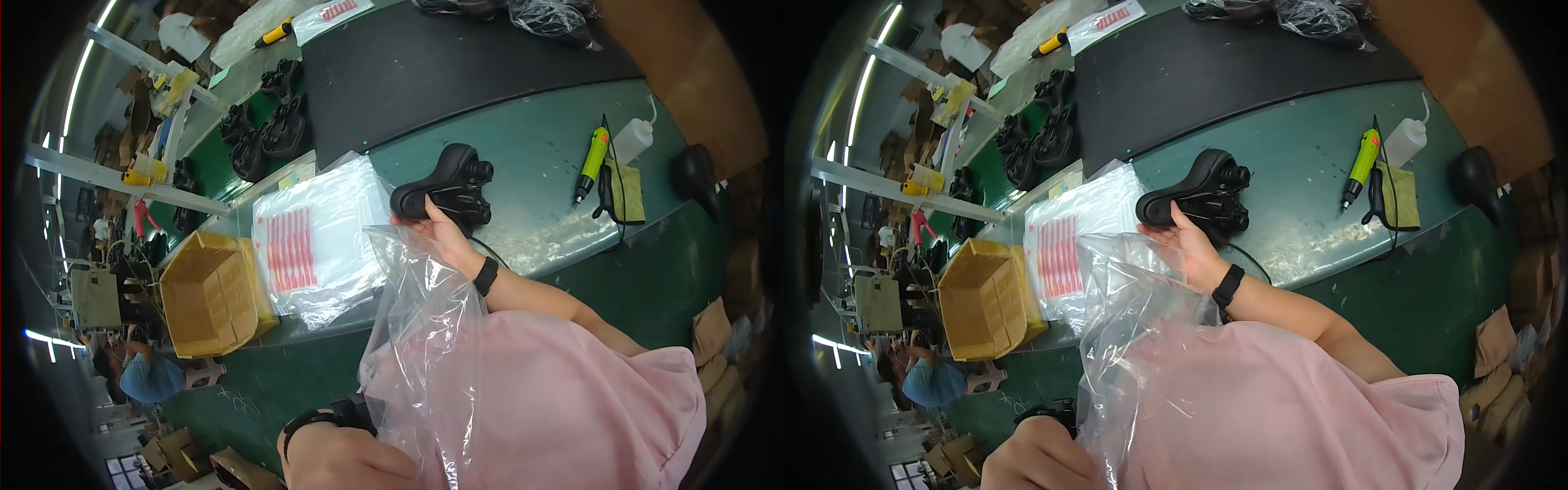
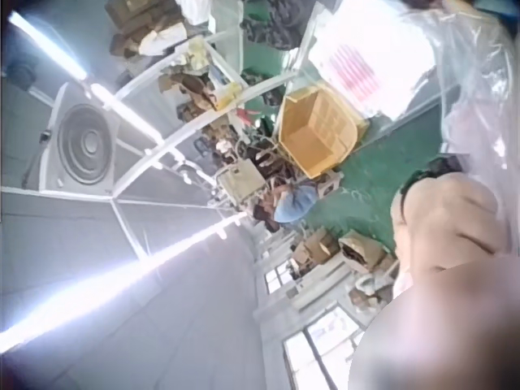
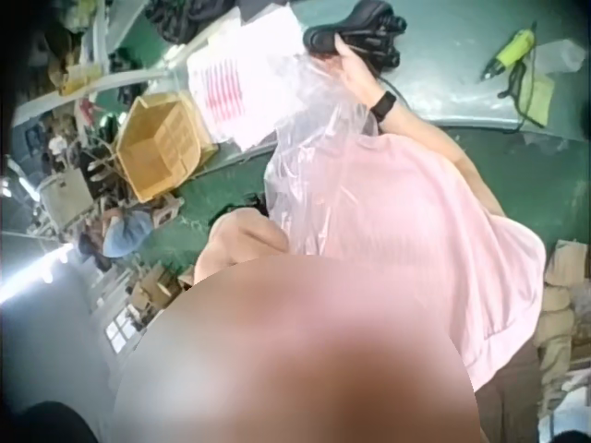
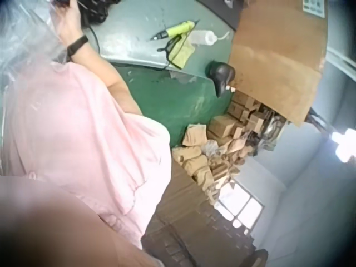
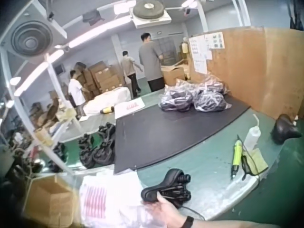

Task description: The person repeatedly picks up black bicycle seats from a pile on a green workbench, places them into clear plastic bags, and sets the packaged items aside. The process involves handling the seats one by one, ensuring they are fully enclosed in the packaging material.

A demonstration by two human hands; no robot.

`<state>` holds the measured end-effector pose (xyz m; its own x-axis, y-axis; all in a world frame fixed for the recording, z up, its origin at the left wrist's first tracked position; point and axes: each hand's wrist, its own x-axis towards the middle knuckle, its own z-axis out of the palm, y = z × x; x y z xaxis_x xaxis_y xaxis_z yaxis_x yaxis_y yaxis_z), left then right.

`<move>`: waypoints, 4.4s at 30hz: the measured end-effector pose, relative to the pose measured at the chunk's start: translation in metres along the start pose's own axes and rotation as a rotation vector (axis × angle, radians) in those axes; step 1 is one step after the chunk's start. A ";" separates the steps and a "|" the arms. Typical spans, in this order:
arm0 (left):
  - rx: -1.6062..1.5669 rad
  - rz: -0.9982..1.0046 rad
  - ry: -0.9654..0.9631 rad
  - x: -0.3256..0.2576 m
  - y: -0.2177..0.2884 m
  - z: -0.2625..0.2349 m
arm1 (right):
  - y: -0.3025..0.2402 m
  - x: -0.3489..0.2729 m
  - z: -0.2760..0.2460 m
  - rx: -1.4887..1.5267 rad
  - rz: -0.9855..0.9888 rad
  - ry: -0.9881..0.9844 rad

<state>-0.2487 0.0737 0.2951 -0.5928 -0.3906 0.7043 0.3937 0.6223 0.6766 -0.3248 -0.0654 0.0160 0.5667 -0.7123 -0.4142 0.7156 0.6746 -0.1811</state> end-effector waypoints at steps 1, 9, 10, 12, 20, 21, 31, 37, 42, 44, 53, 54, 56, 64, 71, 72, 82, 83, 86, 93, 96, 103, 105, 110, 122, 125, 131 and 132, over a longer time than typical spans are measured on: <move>-0.061 0.029 -0.026 0.000 -0.005 -0.004 | 0.000 -0.001 0.002 0.002 -0.016 -0.001; -0.155 -0.075 0.075 0.000 -0.008 -0.010 | 0.009 0.011 -0.011 0.208 0.026 -0.077; -0.076 -0.126 0.138 -0.006 -0.002 -0.009 | 0.012 0.010 -0.010 0.216 0.032 -0.063; 0.445 -0.352 0.567 -0.027 0.001 -0.006 | 0.007 0.013 -0.012 0.233 0.007 -0.032; 0.797 -1.414 1.043 -0.199 0.029 -0.098 | -0.024 0.012 -0.101 -0.449 -0.477 0.239; 0.712 -1.453 1.080 -0.212 0.031 -0.104 | -0.035 0.009 -0.112 -0.513 -0.450 0.264; 0.757 -0.801 1.316 -0.229 -0.007 -0.250 | -0.096 -0.008 -0.110 -0.549 -0.014 0.262; 0.542 -1.015 1.130 -0.236 -0.075 -0.244 | -0.052 -0.030 -0.018 0.319 0.323 -0.670; 0.529 -1.033 1.245 -0.280 -0.144 -0.230 | -0.047 0.001 0.067 0.283 0.577 -1.157; 0.392 -0.957 1.317 -0.267 -0.153 -0.223 | -0.037 0.008 0.075 0.490 0.517 -1.223; -0.092 -0.664 1.607 -0.253 -0.150 -0.225 | -0.007 0.058 0.080 0.550 0.515 -1.001; -0.009 -0.691 1.608 -0.260 -0.154 -0.226 | -0.006 0.058 0.082 0.408 0.478 -0.896; 0.077 -0.776 1.610 -0.282 -0.166 -0.225 | -0.005 0.057 0.089 0.115 0.401 -0.692; 0.224 -0.639 1.827 -0.324 -0.212 -0.206 | 0.003 0.101 0.088 -1.927 -0.527 -0.250; 0.088 -0.782 1.976 -0.330 -0.184 -0.216 | 0.021 0.133 0.042 -2.332 -0.555 -0.350; 0.163 -0.807 1.939 -0.324 -0.179 -0.218 | 0.019 0.134 0.040 -2.364 -0.586 -0.403; 0.897 -0.889 0.981 -0.248 -0.156 -0.172 | 0.001 0.117 0.037 -1.867 0.061 -0.117; 0.858 -0.897 0.914 -0.248 -0.155 -0.165 | 0.001 0.114 0.030 -1.668 0.160 -0.090; 0.890 -0.712 0.438 -0.208 -0.177 -0.141 | 0.013 0.099 0.029 -1.378 0.154 -0.060; 0.868 -0.591 0.392 -0.147 -0.225 -0.141 | -0.005 0.100 0.019 -1.582 -0.317 -0.226; 0.886 -0.591 0.455 -0.181 -0.199 -0.155 | -0.026 0.105 0.036 -1.482 -0.207 0.044; 0.573 -0.515 0.403 -0.154 -0.222 -0.111 | -0.034 0.128 0.046 -1.327 -0.265 0.241; 0.490 -0.490 0.394 -0.118 -0.242 -0.101 | -0.024 0.134 0.048 -1.406 -0.394 0.279; 0.298 -0.761 0.333 -0.118 -0.232 -0.126 | -0.072 0.142 0.050 -1.636 -0.533 0.291; 0.863 -1.389 0.615 -0.352 -0.210 -0.169 | -0.188 0.358 0.119 -1.201 -0.545 0.067; 0.813 -1.483 0.526 -0.365 -0.215 -0.166 | -0.105 0.456 0.157 -2.080 -0.737 -0.211; 0.730 -1.547 0.505 -0.367 -0.216 -0.169 | -0.032 0.598 0.171 -2.612 -1.010 -0.969; 0.723 -1.551 0.498 -0.368 -0.216 -0.170 | -0.032 0.608 0.166 -2.612 -0.982 -0.951</move>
<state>0.0036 -0.0321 -0.0737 0.2174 -0.9151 -0.3396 -0.7034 -0.3881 0.5955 0.0649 -0.5522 -0.0818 0.9488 -0.1950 0.2484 -0.1798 -0.9802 -0.0829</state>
